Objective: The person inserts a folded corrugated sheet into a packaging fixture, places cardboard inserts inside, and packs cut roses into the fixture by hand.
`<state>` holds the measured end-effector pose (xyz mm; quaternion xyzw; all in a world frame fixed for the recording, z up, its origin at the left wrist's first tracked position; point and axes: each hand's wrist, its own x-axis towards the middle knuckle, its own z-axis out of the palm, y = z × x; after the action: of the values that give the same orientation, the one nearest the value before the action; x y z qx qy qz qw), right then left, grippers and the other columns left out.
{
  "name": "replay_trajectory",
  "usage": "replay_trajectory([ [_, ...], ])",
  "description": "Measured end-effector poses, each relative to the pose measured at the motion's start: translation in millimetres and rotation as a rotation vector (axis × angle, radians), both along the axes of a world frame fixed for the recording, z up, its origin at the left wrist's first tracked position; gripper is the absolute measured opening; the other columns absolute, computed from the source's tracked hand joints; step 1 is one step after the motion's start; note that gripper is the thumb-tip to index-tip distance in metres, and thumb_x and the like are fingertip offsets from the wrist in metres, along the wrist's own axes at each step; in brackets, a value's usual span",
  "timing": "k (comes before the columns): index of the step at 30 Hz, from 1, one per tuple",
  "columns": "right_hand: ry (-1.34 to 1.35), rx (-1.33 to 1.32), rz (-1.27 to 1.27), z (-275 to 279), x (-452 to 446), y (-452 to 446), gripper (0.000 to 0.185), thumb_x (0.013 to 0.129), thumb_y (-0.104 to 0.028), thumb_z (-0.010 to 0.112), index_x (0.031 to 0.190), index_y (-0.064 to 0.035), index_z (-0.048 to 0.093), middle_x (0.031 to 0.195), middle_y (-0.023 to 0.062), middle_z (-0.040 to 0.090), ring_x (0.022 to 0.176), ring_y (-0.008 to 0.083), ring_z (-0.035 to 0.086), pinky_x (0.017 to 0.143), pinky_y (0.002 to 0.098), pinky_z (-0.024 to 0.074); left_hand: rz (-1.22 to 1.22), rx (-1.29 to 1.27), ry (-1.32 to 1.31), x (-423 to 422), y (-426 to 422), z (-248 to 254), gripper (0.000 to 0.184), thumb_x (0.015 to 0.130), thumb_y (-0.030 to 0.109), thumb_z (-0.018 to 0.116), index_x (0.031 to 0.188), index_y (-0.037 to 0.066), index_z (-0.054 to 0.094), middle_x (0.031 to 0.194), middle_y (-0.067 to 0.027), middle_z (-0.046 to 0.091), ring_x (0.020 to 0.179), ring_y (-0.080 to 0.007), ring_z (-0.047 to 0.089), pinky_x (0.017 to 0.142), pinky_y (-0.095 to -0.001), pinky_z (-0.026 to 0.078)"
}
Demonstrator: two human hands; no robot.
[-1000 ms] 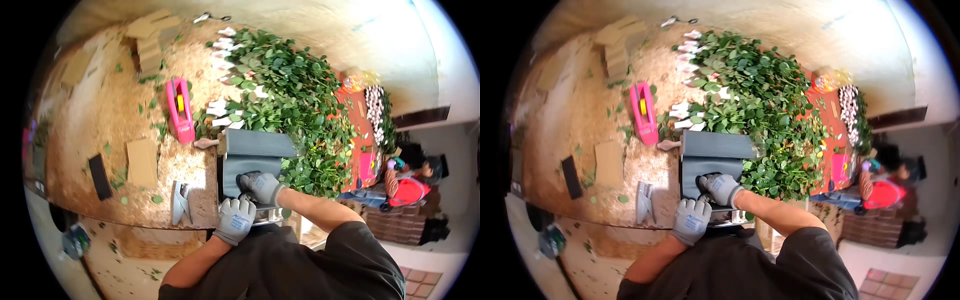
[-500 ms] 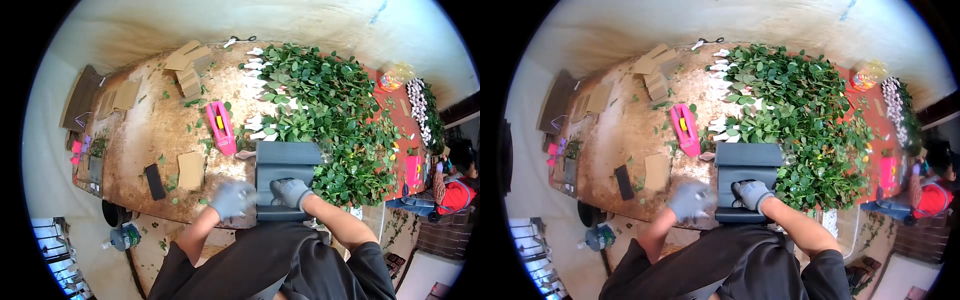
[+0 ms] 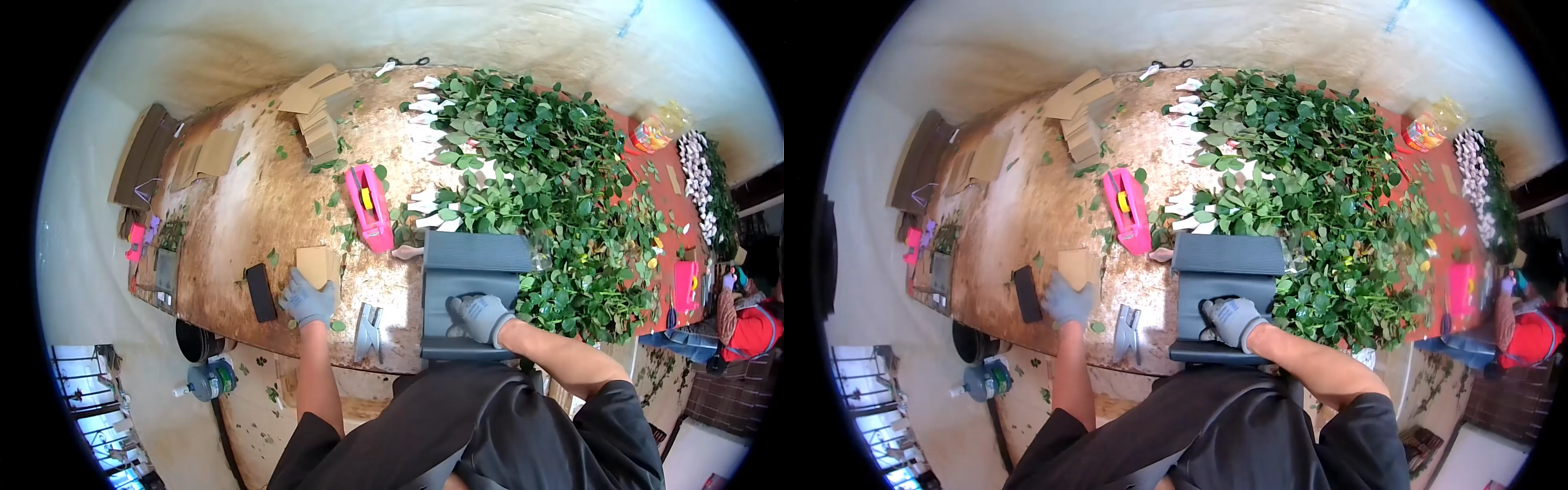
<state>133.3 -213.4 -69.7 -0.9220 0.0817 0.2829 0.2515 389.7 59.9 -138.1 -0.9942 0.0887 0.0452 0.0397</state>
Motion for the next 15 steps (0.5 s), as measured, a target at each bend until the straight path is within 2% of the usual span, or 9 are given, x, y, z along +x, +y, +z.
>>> replay_trajectory([
  [2,-0.031,0.002,0.005,-1.0,-0.9,-1.3,0.051,0.087,-0.043,0.073,0.116,-0.0047,0.058,0.107,0.0209,0.07,0.104,0.04,0.067,0.085,0.0501,0.0533,-0.018,-0.165,-0.093,-7.8,-2.9,34.3,0.11,0.074,0.05,0.08,0.154,-0.003,0.027,0.137,-0.0219,0.055,0.128,-0.0372,0.052,0.111,-0.0555,0.032],
  [3,-0.058,0.001,0.0,-1.5,-2.4,-0.9,0.051,0.086,-0.043,0.074,0.117,-0.0051,0.06,0.107,0.0195,0.071,0.105,0.0387,0.068,0.085,0.0504,0.0541,-0.021,-0.155,-0.094,-12.3,-2.4,45.3,0.11,0.074,0.05,0.08,0.154,-0.003,0.027,0.137,-0.0219,0.055,0.128,-0.0372,0.052,0.111,-0.0555,0.032],
  [4,-0.051,0.013,-0.001,-0.8,-2.3,-1.7,0.05,0.086,-0.042,0.074,0.117,-0.0051,0.061,0.106,0.0189,0.072,0.105,0.0383,0.068,0.086,0.0502,0.0543,-0.028,-0.444,-0.169,-15.9,-3.4,55.0,0.107,0.075,0.043,0.082,0.154,-0.004,0.028,0.136,-0.0225,0.055,0.13,-0.0386,0.05,0.113,-0.0527,0.033],
  [7,-0.128,0.045,-0.007,-10.4,-8.4,-2.8,0.048,0.087,-0.042,0.073,0.111,-0.0038,0.058,0.104,0.021,0.069,0.102,0.0408,0.067,0.085,0.0493,0.0529,-0.103,-0.841,-0.21,-34.5,-13.1,65.4,0.098,0.079,0.03,0.083,0.153,-0.007,0.03,0.132,-0.0234,0.057,0.131,-0.0389,0.05,0.115,-0.0458,0.035],
  [9,-0.172,0.061,-0.03,-13.8,-12.6,-3.6,0.049,0.086,-0.042,0.074,0.114,-0.0044,0.06,0.105,0.0204,0.07,0.102,0.0404,0.067,0.085,0.0489,0.0534,-0.131,-1.086,0.083,-58.9,-30.9,67.3,0.078,0.086,0.022,0.077,0.148,-0.008,0.039,0.126,-0.021,0.06,0.124,-0.032,0.055,0.111,-0.0393,0.041],
  [11,-0.126,0.095,-0.065,-2.4,-14.5,-6.4,0.044,0.088,-0.035,0.072,0.115,-0.0022,0.06,0.108,0.0224,0.07,0.103,0.0396,0.068,0.087,0.0489,0.0531,-0.261,-1.173,0.61,-102.2,-69.0,89.5,0.044,0.094,0.013,0.067,0.134,-0.003,0.056,0.116,-0.0103,0.066,0.106,-0.0155,0.059,0.093,-0.0316,0.047],
  [12,-0.13,0.104,-0.103,-7.8,-16.3,-5.6,0.044,0.088,-0.035,0.072,0.115,-0.0022,0.06,0.108,0.0224,0.07,0.103,0.0396,0.068,0.087,0.0489,0.0531,-0.369,-0.954,0.719,-110.5,-74.8,73.3,0.028,0.096,0.011,0.062,0.122,0.0,0.063,0.11,-0.0043,0.068,0.098,-0.0111,0.058,0.083,-0.0296,0.047],
  [13,-0.141,0.11,-0.12,-18.4,-17.9,-3.8,0.043,0.088,-0.03,0.07,0.117,0.0,0.059,0.11,0.0237,0.069,0.104,0.0407,0.067,0.088,0.0489,0.053,-0.391,-1.137,0.818,-133.9,-98.4,72.8,0.025,0.096,0.012,0.063,0.117,-0.001,0.067,0.104,-0.0038,0.069,0.089,-0.0109,0.06,0.079,-0.0295,0.049],
  [15,-0.158,0.124,-0.157,-37.2,-24.4,-4.5,0.042,0.088,-0.026,0.068,0.118,0.0022,0.058,0.111,0.0251,0.069,0.105,0.0419,0.067,0.089,0.0489,0.0528,-0.383,-0.983,0.934,-139.9,-110.7,59.3,0.025,0.094,0.012,0.066,0.115,-0.003,0.069,0.1,-0.0045,0.071,0.085,-0.0116,0.063,0.077,-0.0293,0.051],
])
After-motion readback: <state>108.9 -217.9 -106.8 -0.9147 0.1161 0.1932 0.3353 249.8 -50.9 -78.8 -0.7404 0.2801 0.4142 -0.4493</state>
